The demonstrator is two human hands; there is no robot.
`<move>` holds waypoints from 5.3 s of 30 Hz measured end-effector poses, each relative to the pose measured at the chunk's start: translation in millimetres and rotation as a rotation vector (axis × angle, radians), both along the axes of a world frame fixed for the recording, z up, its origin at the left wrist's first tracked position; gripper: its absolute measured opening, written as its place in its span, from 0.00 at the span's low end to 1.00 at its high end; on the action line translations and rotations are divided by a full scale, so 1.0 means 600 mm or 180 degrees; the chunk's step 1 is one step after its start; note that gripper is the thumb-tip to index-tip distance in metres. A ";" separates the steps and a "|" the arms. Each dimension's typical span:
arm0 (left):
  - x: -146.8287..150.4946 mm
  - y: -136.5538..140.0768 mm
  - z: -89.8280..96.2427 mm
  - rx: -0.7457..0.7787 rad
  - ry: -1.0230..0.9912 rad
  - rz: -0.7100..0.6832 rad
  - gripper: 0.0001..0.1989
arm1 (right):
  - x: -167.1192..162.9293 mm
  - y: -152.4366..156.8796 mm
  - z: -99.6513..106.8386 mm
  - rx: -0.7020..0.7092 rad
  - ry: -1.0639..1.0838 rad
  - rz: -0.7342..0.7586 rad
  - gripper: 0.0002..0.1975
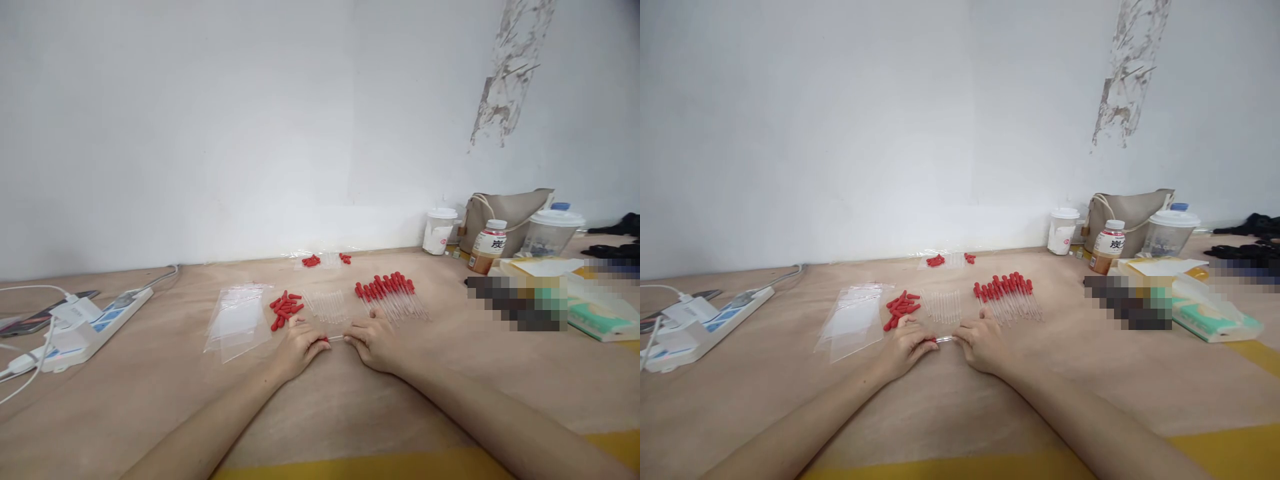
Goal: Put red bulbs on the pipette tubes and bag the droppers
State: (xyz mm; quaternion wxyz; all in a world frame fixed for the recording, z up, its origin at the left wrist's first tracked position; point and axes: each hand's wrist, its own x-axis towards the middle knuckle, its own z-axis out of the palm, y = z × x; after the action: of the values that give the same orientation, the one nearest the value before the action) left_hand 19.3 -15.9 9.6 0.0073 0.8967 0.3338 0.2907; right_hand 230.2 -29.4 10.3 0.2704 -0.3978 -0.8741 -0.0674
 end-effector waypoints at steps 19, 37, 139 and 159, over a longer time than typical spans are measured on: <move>0.001 -0.001 0.004 0.0311 0.0284 -0.0125 0.09 | -0.024 -0.013 -0.002 -0.0309 -0.0101 -0.0285 0.14; -0.026 0.002 0.002 -0.0008 -0.0309 0.0374 0.22 | 0.025 -0.001 0.024 -0.0246 0.0470 -0.1141 0.14; -0.007 0.014 -0.005 0.0476 -0.0502 0.0478 0.08 | 0.003 0.018 -0.020 0.0347 0.0533 0.0122 0.13; -0.005 -0.002 0.011 0.0199 -0.0039 0.0030 0.09 | 0.011 0.026 -0.018 0.0049 0.0768 0.0388 0.11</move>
State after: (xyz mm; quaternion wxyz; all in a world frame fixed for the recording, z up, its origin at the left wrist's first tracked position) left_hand 16.0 -17.0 16.3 -0.0201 0.8930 0.3287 0.3066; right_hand 237.1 -13.9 -0.2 0.3802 -0.3470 -0.8573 -0.0092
